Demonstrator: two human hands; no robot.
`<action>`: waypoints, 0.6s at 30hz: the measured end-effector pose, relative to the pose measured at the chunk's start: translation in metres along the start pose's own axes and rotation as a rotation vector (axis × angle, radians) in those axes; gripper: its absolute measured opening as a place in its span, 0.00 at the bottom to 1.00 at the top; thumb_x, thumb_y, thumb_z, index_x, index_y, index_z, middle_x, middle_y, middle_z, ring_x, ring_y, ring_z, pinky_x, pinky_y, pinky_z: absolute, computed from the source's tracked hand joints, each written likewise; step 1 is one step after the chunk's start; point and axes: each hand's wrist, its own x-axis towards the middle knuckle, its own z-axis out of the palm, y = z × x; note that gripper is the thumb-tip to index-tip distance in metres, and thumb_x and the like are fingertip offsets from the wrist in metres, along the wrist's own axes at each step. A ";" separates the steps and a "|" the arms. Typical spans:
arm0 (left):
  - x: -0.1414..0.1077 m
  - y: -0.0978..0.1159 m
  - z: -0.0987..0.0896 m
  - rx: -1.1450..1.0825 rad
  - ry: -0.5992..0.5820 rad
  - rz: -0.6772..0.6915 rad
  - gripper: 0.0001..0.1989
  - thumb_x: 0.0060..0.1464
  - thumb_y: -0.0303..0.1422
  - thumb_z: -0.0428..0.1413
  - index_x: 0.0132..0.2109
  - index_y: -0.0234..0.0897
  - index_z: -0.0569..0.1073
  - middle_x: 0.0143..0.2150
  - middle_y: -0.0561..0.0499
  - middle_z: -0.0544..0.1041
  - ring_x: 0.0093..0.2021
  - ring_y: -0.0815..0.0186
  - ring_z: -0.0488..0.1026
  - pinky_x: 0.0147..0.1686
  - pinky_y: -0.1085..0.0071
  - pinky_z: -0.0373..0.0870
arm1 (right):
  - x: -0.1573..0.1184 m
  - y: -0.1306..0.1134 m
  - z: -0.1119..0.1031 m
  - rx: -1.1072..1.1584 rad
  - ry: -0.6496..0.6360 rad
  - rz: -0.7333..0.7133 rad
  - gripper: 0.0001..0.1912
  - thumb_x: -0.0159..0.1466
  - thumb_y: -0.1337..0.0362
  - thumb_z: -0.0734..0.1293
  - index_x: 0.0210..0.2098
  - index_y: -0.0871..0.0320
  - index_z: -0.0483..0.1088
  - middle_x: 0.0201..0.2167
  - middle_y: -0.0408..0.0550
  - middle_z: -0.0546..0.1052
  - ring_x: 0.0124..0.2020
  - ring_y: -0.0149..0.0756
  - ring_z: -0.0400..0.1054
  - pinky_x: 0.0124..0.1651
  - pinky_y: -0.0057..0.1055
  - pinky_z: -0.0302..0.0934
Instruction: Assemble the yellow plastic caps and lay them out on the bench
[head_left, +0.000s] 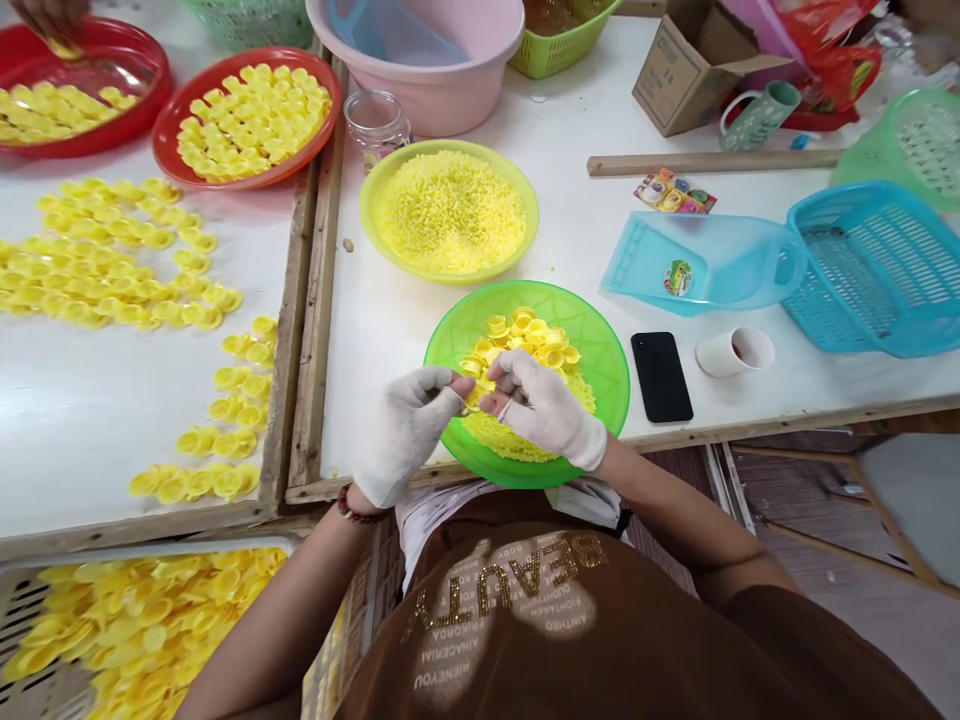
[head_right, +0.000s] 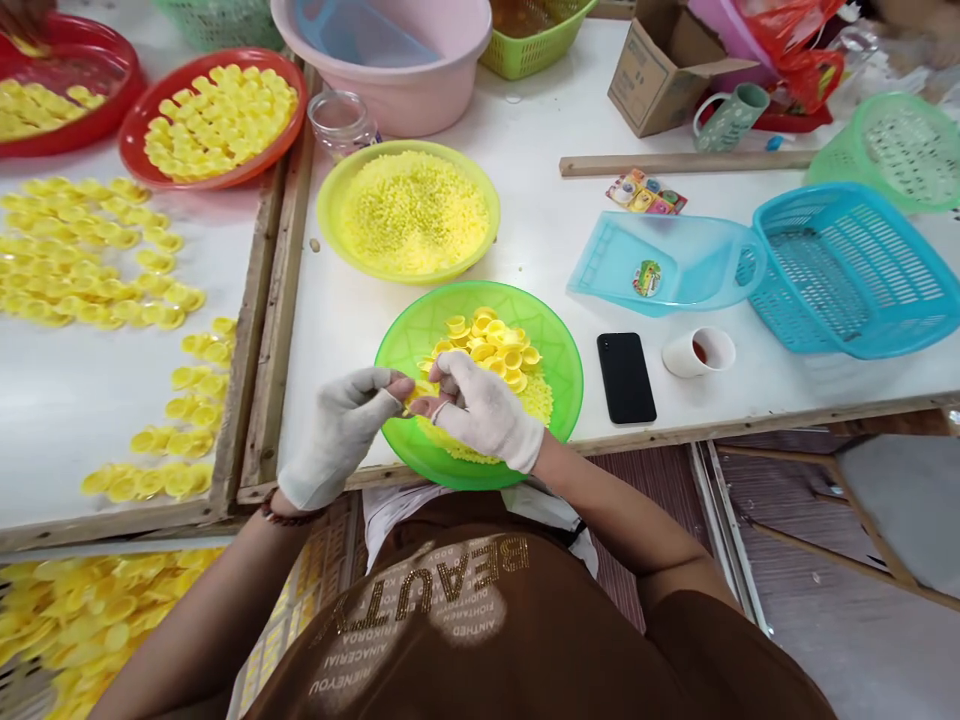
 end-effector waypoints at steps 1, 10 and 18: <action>0.000 -0.001 0.006 0.035 -0.014 0.024 0.14 0.57 0.41 0.63 0.32 0.33 0.79 0.28 0.51 0.77 0.29 0.69 0.71 0.29 0.74 0.67 | 0.001 0.000 0.001 0.030 -0.019 0.033 0.12 0.67 0.57 0.69 0.42 0.55 0.64 0.26 0.37 0.68 0.24 0.28 0.63 0.29 0.28 0.60; 0.002 0.005 0.005 -0.122 -0.041 -0.079 0.15 0.54 0.42 0.65 0.36 0.33 0.78 0.30 0.51 0.78 0.31 0.65 0.77 0.30 0.71 0.75 | -0.013 0.017 -0.030 0.045 -0.156 0.154 0.07 0.70 0.64 0.60 0.45 0.56 0.68 0.34 0.44 0.77 0.32 0.33 0.75 0.38 0.34 0.69; 0.002 -0.006 -0.145 0.270 0.520 -0.004 0.16 0.65 0.43 0.58 0.47 0.33 0.77 0.39 0.51 0.82 0.40 0.65 0.77 0.41 0.70 0.76 | -0.018 0.030 0.000 -0.907 -0.539 -0.075 0.15 0.71 0.67 0.61 0.54 0.64 0.72 0.52 0.62 0.75 0.51 0.50 0.70 0.57 0.45 0.65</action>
